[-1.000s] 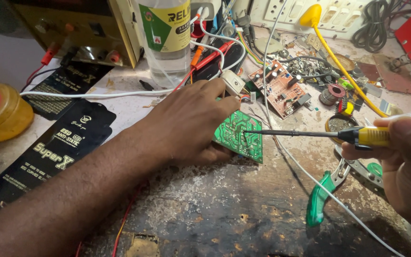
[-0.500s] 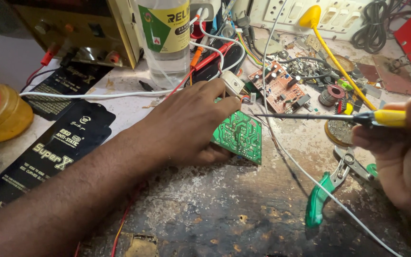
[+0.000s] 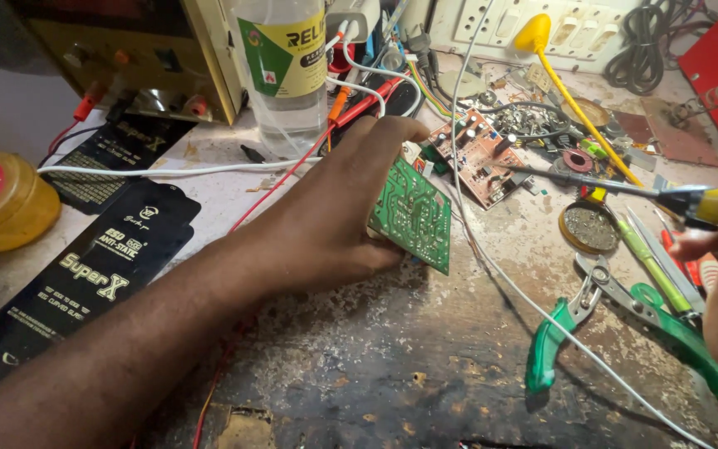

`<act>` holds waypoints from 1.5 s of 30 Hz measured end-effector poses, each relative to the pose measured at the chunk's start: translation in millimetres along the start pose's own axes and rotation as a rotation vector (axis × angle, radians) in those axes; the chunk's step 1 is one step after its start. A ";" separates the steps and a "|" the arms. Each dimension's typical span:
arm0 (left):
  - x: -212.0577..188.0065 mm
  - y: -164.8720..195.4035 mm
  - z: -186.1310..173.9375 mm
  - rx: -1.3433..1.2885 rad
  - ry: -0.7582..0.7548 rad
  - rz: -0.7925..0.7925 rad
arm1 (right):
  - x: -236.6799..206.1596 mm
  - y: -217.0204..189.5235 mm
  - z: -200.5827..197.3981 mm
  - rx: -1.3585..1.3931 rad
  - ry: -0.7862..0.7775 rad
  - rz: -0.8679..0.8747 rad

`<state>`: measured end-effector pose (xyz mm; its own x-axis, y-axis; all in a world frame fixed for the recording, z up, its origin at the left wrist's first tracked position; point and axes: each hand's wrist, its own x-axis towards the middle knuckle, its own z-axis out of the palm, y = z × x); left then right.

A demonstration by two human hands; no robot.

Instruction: The person holds a green circuit board in one hand and a soldering iron in the other, soldering joints on the underside of the board. They rotate and reposition the board repeatedly to reach different solder points, briefly wiping the iron tip on a sponge, and continue soldering across the board.

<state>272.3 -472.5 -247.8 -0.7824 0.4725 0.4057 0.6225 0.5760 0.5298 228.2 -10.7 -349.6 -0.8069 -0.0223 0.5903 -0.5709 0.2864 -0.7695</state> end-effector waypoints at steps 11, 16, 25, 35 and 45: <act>-4.7 25.1 -7.1 -0.291 -0.014 -0.028 | -9.1 -158.6 98.8 -0.232 -0.275 -0.263; -8.8 47.0 3.7 -0.394 -0.082 -0.006 | -13.9 -176.6 130.3 -0.029 -0.465 -0.283; -11.3 47.0 15.4 -0.780 -0.062 -0.056 | -12.6 -180.9 130.8 0.084 -0.481 -0.039; -7.3 45.7 25.8 -0.482 -0.039 -0.101 | -6.7 -180.9 129.1 0.103 -0.487 -0.101; -10.2 37.0 46.3 -1.010 -0.051 -0.098 | 0.4 -178.6 132.1 0.250 -0.478 -0.043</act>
<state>304.0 -425.2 -266.9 -0.8130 0.4950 0.3066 0.2315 -0.2083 0.9503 309.7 -188.4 -244.2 -0.7276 -0.4793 0.4908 -0.5768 0.0401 -0.8159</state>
